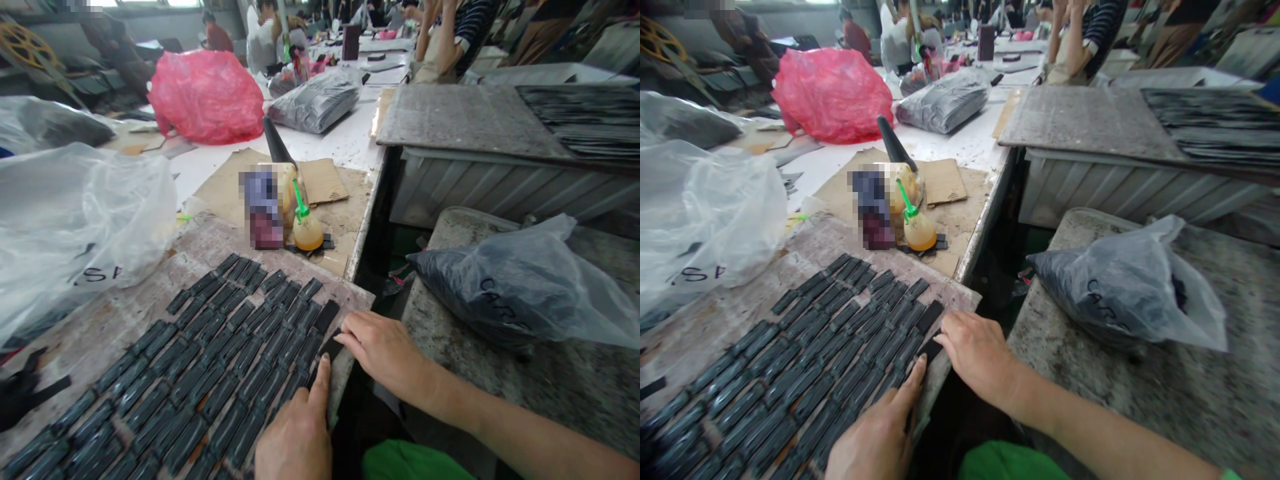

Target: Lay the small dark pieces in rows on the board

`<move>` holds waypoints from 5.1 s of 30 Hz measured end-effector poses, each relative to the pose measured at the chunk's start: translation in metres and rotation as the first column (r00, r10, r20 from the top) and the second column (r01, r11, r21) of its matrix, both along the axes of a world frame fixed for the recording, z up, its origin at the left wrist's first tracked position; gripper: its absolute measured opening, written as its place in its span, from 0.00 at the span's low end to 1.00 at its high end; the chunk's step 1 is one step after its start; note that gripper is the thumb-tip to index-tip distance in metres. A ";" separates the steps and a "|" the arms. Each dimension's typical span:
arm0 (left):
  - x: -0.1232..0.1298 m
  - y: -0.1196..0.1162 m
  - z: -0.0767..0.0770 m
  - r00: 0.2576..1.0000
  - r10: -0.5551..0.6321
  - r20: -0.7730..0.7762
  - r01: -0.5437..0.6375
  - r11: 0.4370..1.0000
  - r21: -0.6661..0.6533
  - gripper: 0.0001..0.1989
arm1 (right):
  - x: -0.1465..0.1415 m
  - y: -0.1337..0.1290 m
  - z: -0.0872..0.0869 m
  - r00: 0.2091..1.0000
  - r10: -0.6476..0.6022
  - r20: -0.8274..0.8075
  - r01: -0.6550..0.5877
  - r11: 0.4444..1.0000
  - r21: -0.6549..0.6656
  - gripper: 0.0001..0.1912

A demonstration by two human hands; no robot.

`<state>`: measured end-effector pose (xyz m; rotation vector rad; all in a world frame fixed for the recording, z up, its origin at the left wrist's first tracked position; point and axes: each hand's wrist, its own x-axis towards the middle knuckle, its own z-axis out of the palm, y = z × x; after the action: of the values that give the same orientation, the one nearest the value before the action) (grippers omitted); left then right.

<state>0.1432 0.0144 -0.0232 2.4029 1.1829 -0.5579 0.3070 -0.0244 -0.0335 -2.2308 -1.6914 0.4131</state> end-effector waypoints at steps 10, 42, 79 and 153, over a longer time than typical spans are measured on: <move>0.002 0.001 0.000 0.998 -0.040 0.039 0.038 0.998 0.055 0.31 | -0.001 0.002 0.000 1.000 -0.004 0.005 0.004 1.000 -0.011 0.06; 0.003 0.005 0.014 0.972 -0.227 -0.066 0.234 0.965 0.121 0.31 | 0.005 0.009 0.013 0.997 0.021 0.078 -0.014 0.995 -0.095 0.06; 0.010 0.009 0.023 0.935 -0.343 -0.091 0.355 0.902 0.244 0.31 | 0.010 0.003 -0.010 0.995 0.097 0.021 -0.097 0.994 0.044 0.09; -0.053 -0.030 0.006 0.088 0.972 0.217 -0.288 0.234 -0.929 0.22 | -0.053 -0.022 0.036 0.675 0.094 -0.732 -0.220 0.972 -0.078 0.09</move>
<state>0.0898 -0.0151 -0.0174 0.7786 1.1577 0.4606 0.2544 -0.0460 0.0029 -1.6324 -1.4141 1.3242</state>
